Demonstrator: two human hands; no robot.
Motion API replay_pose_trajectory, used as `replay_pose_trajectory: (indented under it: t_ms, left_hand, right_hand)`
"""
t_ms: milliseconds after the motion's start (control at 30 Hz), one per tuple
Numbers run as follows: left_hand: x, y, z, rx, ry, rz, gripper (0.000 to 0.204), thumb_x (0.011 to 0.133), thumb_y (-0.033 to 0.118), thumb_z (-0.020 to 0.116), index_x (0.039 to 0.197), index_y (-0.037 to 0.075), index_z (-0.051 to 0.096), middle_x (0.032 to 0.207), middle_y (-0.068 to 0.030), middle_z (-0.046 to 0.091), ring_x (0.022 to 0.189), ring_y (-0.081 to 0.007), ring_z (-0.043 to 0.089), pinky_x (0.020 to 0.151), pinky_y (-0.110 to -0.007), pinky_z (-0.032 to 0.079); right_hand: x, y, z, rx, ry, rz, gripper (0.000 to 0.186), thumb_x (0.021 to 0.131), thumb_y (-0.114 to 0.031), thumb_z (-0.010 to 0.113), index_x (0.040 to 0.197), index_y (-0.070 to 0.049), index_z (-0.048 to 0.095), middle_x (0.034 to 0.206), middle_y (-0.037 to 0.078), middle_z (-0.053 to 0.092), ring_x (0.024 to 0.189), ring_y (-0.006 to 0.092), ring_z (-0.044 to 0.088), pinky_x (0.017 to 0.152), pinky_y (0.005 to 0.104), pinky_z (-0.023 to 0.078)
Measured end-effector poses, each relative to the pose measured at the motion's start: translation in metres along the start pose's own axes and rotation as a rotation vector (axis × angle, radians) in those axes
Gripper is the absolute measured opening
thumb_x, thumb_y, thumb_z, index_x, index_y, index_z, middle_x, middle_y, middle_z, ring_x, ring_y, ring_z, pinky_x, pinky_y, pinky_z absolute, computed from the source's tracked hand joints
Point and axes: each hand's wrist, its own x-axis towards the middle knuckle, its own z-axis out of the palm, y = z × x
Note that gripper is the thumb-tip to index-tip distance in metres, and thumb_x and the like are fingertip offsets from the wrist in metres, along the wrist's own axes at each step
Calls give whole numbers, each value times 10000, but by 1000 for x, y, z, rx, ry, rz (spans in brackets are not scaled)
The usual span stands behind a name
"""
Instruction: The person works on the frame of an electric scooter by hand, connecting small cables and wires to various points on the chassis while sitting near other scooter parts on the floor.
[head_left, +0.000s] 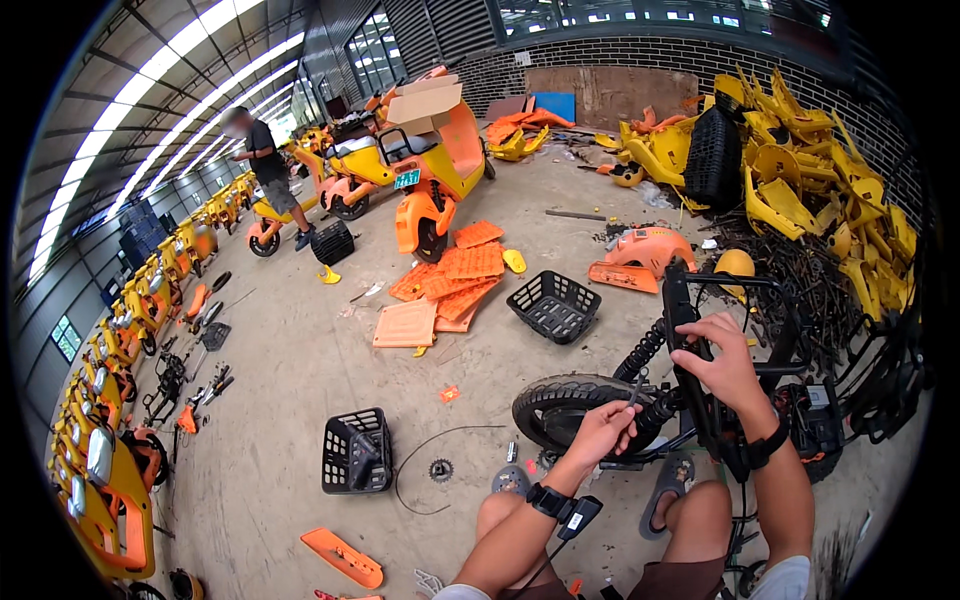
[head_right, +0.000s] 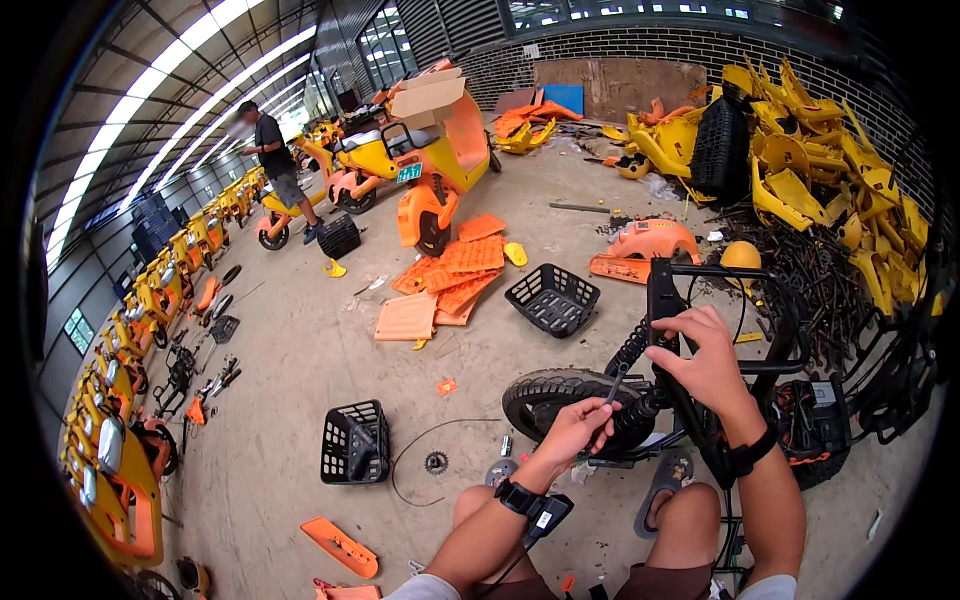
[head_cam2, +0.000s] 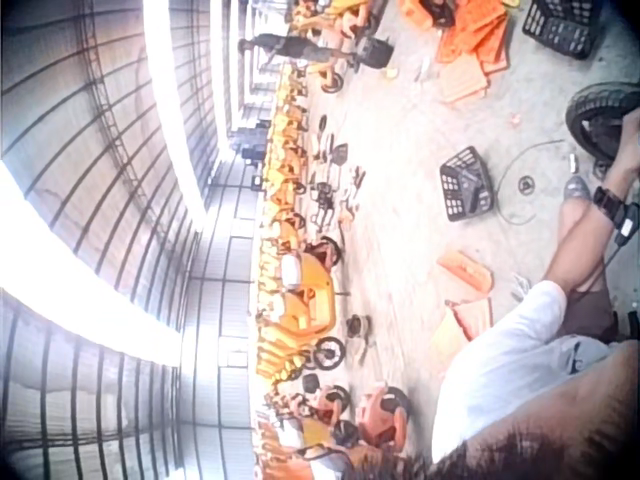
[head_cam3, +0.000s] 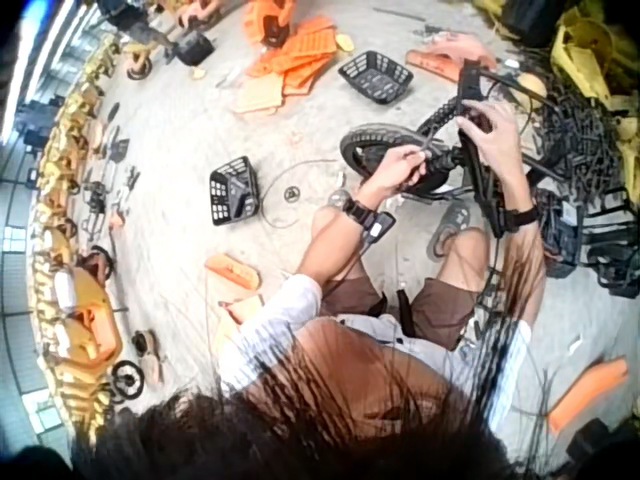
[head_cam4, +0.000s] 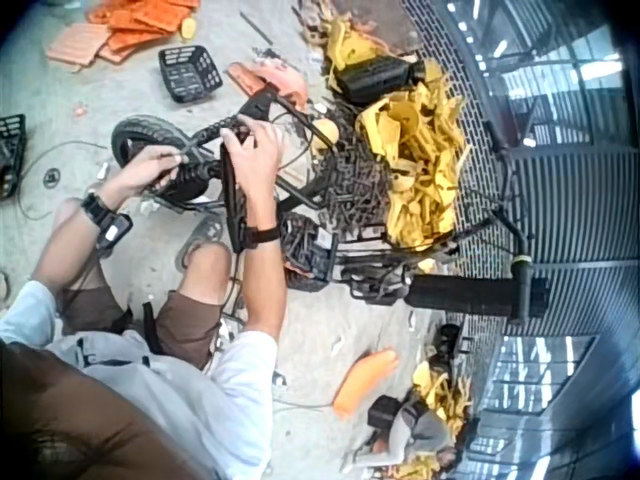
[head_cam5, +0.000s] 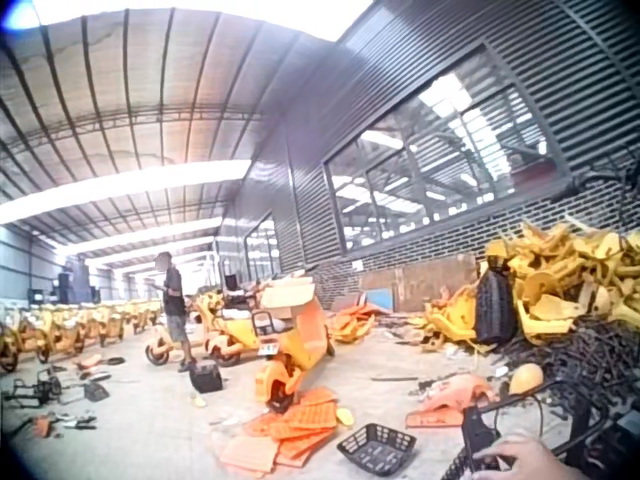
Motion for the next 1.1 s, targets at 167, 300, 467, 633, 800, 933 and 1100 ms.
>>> replay_pose_trajectory:
  t_ms: [167,300,467,633,800,933,1100]
  left_hand:
    - [3,-2,4,17,1,-8,222,1000,177,499,1118,23,607,726,-1,587,548,-65,508,462,-212,389]
    - [4,-1,8,26,1,-16,226,1000,176,500,1123,20,607,732,-3,587,547,-69,506,463,-214,388]
    - [4,-7,9,20,-13,-28,233,1003,181,500,1129,18,608,730,-7,584,545,-72,506,462,-214,386]
    - [7,-10,13,24,-20,-25,231,1003,178,501,1127,15,608,729,-9,582,546,-73,506,460,-215,385]
    - [6,-10,12,28,-9,-33,227,1002,171,500,1127,16,607,730,-9,583,547,-72,505,460,-215,386]
    - [5,-10,11,26,-11,-32,227,1001,174,498,1125,18,608,730,-6,586,549,-72,506,467,-213,387]
    - [3,-11,8,22,-7,-32,230,1002,181,496,1125,24,609,729,-2,586,552,-72,507,474,-209,389]
  right_hand:
    - [8,17,-6,228,-96,142,283,711,-69,752,989,-45,704,777,41,645,877,211,559,838,328,439]
    - [6,24,-4,294,-56,41,318,693,-80,775,1001,-45,704,787,37,646,873,197,561,844,322,444]
    - [6,10,-5,128,-103,112,319,721,-35,744,1036,-33,692,823,34,628,877,170,554,823,296,444]
    - [3,22,-3,256,-7,59,368,723,-45,744,1084,-40,675,827,33,636,884,186,547,831,310,436]
    - [5,11,-7,157,-79,120,378,734,-52,723,1108,-41,666,864,30,660,934,199,549,880,324,429]
    - [4,18,-5,231,-53,103,377,720,-75,740,1092,-57,676,832,30,656,938,210,557,891,334,429]
    - [6,14,-7,131,-67,54,356,726,-59,727,1080,-60,686,864,29,669,949,209,559,911,337,425]
